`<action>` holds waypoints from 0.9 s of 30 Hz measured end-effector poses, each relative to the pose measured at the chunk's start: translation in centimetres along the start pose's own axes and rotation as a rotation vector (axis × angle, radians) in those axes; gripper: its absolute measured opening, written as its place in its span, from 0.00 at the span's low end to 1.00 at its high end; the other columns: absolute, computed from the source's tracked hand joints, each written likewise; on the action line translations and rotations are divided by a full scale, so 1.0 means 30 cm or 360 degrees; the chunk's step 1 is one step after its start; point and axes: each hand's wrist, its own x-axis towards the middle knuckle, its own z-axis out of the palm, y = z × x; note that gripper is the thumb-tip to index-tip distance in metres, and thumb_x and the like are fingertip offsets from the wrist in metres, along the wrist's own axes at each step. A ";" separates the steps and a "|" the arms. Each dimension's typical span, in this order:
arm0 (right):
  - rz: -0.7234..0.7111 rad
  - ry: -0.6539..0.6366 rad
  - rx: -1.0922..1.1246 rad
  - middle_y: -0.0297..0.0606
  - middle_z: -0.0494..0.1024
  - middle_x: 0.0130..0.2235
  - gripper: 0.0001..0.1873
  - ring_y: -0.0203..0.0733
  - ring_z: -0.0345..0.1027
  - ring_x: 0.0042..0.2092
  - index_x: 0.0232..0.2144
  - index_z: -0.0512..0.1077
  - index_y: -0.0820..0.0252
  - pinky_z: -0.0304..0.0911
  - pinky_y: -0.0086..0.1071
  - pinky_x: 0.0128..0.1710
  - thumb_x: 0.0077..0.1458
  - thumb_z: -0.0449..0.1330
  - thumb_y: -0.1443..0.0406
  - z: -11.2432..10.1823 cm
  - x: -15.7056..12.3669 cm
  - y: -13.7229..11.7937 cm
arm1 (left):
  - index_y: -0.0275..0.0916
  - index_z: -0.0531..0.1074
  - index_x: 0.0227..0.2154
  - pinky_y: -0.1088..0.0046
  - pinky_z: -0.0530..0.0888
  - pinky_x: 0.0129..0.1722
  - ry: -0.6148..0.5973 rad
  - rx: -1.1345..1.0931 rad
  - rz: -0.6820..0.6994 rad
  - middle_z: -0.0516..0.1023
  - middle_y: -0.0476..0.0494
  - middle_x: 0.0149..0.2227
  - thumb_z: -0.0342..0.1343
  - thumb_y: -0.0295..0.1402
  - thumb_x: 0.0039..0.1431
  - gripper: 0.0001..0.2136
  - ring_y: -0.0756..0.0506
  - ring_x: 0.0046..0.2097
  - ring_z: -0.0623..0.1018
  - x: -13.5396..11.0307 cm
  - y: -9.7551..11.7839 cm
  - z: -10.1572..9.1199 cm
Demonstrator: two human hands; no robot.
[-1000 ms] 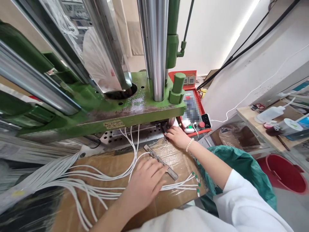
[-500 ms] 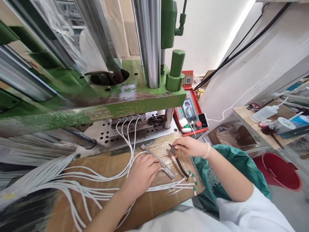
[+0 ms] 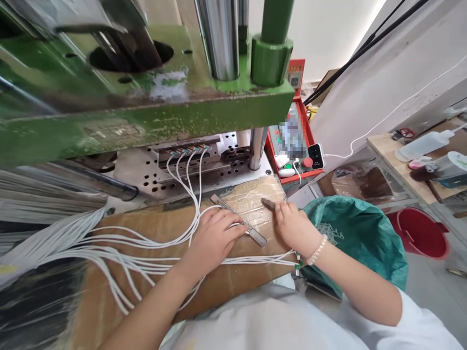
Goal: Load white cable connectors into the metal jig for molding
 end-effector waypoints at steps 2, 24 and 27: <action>-0.0026 0.0098 0.0103 0.56 0.70 0.43 0.26 0.52 0.62 0.42 0.57 0.56 0.80 0.64 0.40 0.35 0.57 0.46 0.73 0.006 -0.049 0.006 | 0.46 0.73 0.40 0.57 0.61 0.48 0.0022 0.0020 -0.0006 0.75 0.47 0.46 0.48 0.26 0.61 0.12 0.41 0.49 0.68 0.001 -0.004 0.006; -0.0092 0.0581 0.0386 0.47 0.72 0.37 0.22 0.48 0.62 0.40 0.52 0.66 0.70 0.56 0.40 0.39 0.60 0.55 0.60 0.115 -0.199 -0.104 | 0.45 0.73 0.39 0.58 0.65 0.47 0.0112 -0.0217 -0.0030 0.79 0.50 0.41 0.51 0.25 0.59 0.10 0.43 0.48 0.72 0.016 0.000 0.072; -0.0111 0.0622 0.0437 0.48 0.71 0.38 0.25 0.48 0.63 0.41 0.55 0.64 0.71 0.58 0.41 0.39 0.59 0.56 0.61 0.123 -0.198 -0.103 | 0.45 0.73 0.38 0.58 0.65 0.47 0.0113 -0.0214 -0.0038 0.79 0.50 0.40 0.52 0.25 0.58 0.10 0.42 0.48 0.73 0.012 -0.004 0.077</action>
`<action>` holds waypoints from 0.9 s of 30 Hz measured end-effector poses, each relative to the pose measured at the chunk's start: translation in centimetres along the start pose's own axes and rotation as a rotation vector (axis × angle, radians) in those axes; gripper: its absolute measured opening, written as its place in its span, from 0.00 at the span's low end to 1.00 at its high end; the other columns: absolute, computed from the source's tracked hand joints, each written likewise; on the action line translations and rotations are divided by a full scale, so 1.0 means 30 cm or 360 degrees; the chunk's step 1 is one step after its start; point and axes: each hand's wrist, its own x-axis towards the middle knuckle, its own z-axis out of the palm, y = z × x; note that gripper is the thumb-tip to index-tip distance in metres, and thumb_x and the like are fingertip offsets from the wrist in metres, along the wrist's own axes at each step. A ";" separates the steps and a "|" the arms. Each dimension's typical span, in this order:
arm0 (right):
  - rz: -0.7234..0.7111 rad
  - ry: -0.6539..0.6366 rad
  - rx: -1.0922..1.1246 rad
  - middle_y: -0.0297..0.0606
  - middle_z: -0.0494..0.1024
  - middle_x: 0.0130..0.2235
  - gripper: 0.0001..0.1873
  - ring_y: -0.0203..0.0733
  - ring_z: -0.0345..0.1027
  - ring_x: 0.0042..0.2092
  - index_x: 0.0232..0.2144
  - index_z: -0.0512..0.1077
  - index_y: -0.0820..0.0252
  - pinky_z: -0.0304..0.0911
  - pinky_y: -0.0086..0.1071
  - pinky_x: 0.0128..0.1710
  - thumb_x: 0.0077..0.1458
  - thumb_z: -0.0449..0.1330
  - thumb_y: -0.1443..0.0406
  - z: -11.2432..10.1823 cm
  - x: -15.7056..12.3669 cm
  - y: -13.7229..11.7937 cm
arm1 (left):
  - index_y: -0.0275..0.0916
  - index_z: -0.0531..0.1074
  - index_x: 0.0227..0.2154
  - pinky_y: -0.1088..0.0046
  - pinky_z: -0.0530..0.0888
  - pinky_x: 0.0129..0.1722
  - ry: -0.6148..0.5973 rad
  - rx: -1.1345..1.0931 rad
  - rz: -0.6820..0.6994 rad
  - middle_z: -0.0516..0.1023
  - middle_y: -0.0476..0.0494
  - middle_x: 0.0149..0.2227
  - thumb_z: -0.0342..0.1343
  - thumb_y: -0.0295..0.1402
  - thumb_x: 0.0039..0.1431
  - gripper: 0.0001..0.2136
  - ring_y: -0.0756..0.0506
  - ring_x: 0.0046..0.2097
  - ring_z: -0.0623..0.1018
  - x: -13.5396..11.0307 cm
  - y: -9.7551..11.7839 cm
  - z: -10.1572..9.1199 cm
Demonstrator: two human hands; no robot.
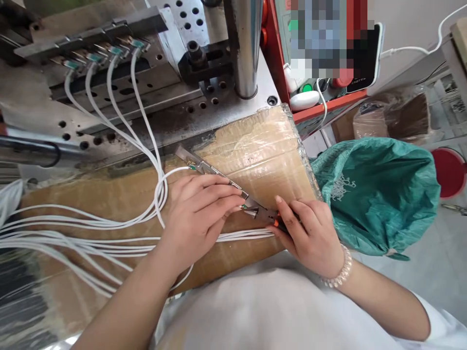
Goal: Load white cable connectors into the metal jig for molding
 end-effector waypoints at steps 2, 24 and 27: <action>0.0004 0.0022 0.0037 0.48 0.71 0.38 0.26 0.49 0.63 0.41 0.56 0.63 0.71 0.58 0.41 0.39 0.58 0.57 0.62 0.000 0.000 0.001 | 0.45 0.73 0.37 0.58 0.65 0.47 0.0003 0.0008 -0.0010 0.80 0.50 0.39 0.52 0.24 0.58 0.10 0.43 0.47 0.73 -0.003 -0.002 0.001; 0.0051 0.0015 0.0233 0.45 0.72 0.36 0.20 0.47 0.65 0.38 0.51 0.68 0.71 0.58 0.41 0.35 0.56 0.59 0.67 -0.009 0.009 0.001 | 0.44 0.73 0.37 0.57 0.67 0.45 -0.0009 -0.0035 -0.0138 0.79 0.48 0.35 0.57 0.25 0.54 0.09 0.43 0.43 0.74 -0.010 0.000 -0.003; 0.0051 0.0016 0.0227 0.45 0.72 0.36 0.20 0.47 0.65 0.38 0.51 0.68 0.70 0.59 0.41 0.35 0.56 0.58 0.67 -0.011 0.007 0.000 | 0.45 0.74 0.37 0.58 0.67 0.46 -0.0010 -0.0048 -0.0143 0.79 0.49 0.35 0.57 0.25 0.54 0.10 0.43 0.43 0.74 -0.012 0.001 -0.002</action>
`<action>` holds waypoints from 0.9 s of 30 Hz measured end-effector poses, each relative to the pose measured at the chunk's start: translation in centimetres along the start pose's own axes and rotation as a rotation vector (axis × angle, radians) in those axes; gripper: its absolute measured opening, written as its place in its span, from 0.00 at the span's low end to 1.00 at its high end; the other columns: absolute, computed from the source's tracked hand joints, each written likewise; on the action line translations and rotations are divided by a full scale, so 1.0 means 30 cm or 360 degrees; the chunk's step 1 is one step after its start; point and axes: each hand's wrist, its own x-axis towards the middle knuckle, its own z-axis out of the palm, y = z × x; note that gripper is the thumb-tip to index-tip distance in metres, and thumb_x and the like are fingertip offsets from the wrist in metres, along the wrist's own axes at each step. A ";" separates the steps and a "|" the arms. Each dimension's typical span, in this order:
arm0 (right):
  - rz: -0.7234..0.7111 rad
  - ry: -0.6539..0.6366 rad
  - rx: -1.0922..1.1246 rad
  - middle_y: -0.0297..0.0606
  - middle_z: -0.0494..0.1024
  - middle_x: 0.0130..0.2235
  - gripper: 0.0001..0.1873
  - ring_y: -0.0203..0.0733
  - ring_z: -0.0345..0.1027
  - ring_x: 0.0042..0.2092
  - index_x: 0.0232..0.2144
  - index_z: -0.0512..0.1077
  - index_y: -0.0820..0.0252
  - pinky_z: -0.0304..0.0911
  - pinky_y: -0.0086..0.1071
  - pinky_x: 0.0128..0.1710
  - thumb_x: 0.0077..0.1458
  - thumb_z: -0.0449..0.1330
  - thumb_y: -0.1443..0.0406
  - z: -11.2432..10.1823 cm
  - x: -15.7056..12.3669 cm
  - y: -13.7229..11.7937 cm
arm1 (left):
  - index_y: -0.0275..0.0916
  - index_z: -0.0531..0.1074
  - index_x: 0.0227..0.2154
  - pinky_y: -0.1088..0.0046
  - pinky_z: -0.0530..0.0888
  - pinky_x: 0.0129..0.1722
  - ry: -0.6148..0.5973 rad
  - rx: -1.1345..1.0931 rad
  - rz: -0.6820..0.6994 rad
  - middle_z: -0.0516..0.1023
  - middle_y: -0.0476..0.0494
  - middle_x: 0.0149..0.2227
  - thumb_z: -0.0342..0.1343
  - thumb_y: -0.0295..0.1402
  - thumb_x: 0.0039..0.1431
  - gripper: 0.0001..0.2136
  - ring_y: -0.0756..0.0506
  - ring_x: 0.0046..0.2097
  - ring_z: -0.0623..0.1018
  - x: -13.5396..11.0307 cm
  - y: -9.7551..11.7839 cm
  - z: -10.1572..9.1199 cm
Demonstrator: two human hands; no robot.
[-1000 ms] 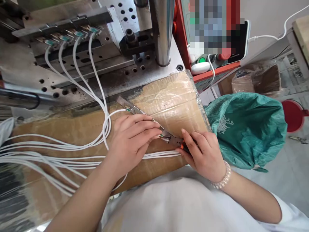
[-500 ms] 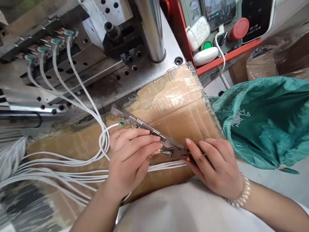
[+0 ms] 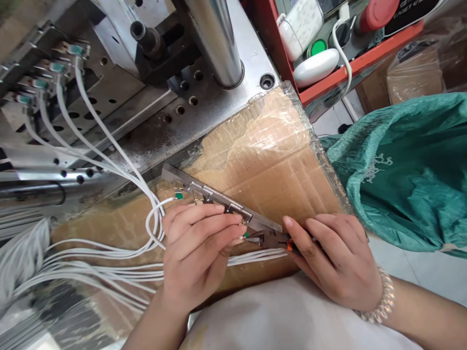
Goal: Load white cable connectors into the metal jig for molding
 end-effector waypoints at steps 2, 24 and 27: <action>-0.0003 -0.0006 0.0001 0.45 0.72 0.36 0.20 0.47 0.65 0.38 0.51 0.68 0.70 0.59 0.41 0.35 0.56 0.58 0.67 0.000 -0.001 0.000 | 0.45 0.74 0.37 0.58 0.67 0.46 0.0001 -0.0009 -0.0004 0.79 0.49 0.35 0.57 0.25 0.54 0.09 0.43 0.43 0.74 -0.002 0.001 0.000; -0.0013 -0.0070 0.0080 0.47 0.74 0.36 0.22 0.47 0.67 0.38 0.52 0.66 0.73 0.62 0.41 0.34 0.56 0.59 0.68 -0.019 0.003 0.014 | 0.45 0.74 0.39 0.59 0.69 0.44 0.0036 -0.0050 -0.0003 0.79 0.49 0.35 0.58 0.25 0.53 0.11 0.43 0.43 0.74 -0.006 -0.006 0.007; 0.0011 -0.0054 0.0004 0.45 0.74 0.36 0.20 0.47 0.68 0.39 0.51 0.67 0.70 0.61 0.42 0.35 0.56 0.59 0.67 -0.021 0.004 0.016 | 0.45 0.74 0.38 0.59 0.69 0.44 0.0033 -0.0054 -0.0006 0.79 0.49 0.35 0.58 0.25 0.54 0.11 0.43 0.43 0.74 -0.005 -0.004 0.007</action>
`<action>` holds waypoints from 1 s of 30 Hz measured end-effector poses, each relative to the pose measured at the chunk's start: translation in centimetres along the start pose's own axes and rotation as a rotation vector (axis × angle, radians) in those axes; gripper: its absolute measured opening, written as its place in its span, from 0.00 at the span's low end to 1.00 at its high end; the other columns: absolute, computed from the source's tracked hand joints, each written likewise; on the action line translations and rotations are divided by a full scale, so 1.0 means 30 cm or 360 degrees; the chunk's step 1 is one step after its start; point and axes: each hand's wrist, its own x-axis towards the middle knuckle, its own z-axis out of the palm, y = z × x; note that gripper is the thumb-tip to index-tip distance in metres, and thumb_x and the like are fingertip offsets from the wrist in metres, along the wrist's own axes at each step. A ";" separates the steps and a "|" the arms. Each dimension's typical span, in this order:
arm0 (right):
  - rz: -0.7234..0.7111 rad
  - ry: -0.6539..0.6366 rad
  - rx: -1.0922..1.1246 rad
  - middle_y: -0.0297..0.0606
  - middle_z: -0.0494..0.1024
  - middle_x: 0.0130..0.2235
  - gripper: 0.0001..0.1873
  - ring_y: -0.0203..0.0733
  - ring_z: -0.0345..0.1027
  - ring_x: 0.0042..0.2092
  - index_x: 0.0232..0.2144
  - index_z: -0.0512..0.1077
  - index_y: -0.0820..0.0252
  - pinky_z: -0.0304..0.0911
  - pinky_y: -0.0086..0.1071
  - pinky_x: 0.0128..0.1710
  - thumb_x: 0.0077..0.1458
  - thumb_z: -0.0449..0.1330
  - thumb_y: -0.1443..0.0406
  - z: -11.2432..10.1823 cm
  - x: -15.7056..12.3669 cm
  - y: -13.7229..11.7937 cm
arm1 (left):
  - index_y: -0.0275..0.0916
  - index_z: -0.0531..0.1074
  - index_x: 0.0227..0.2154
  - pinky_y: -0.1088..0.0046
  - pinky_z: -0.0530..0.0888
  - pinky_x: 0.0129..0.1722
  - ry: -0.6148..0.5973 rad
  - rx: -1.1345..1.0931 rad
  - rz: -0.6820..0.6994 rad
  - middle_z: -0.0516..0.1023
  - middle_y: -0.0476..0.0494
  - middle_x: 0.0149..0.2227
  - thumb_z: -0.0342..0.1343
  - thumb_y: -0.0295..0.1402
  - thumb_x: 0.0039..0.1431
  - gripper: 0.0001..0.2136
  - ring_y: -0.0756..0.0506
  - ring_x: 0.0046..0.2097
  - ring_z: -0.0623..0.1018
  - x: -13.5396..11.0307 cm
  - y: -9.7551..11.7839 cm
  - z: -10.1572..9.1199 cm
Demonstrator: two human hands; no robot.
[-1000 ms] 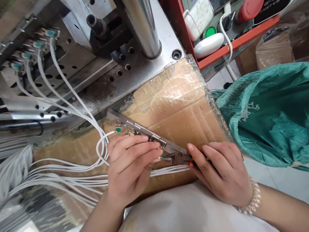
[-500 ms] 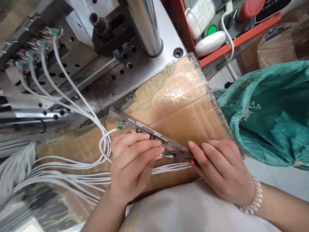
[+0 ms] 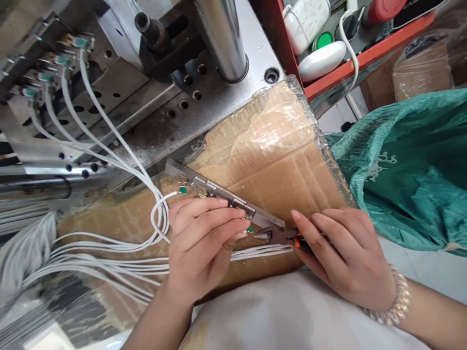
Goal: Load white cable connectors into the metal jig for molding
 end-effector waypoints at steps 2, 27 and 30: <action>-0.0030 0.0020 -0.0060 0.43 0.74 0.36 0.18 0.47 0.68 0.39 0.49 0.69 0.66 0.61 0.44 0.38 0.56 0.60 0.67 -0.012 0.011 0.012 | 0.45 0.74 0.38 0.59 0.69 0.44 -0.0001 0.0004 -0.0003 0.79 0.49 0.35 0.57 0.25 0.54 0.09 0.43 0.43 0.74 0.003 0.002 0.000; -0.0730 0.0037 -0.0230 0.34 0.76 0.37 0.07 0.41 0.69 0.39 0.35 0.75 0.55 0.64 0.41 0.37 0.59 0.57 0.69 -0.118 0.190 0.142 | 0.45 0.73 0.34 0.55 0.59 0.53 -0.0105 0.0022 -0.0061 0.79 0.49 0.33 0.55 0.27 0.56 0.06 0.44 0.43 0.73 0.032 0.017 -0.016; -0.0703 0.0022 -0.0157 0.32 0.76 0.37 0.07 0.38 0.69 0.39 0.37 0.75 0.50 0.67 0.36 0.37 0.59 0.57 0.67 -0.125 0.198 0.147 | 0.45 0.73 0.34 0.55 0.58 0.53 -0.0117 0.0012 -0.0065 0.78 0.49 0.34 0.56 0.27 0.56 0.06 0.44 0.43 0.72 0.030 0.016 -0.018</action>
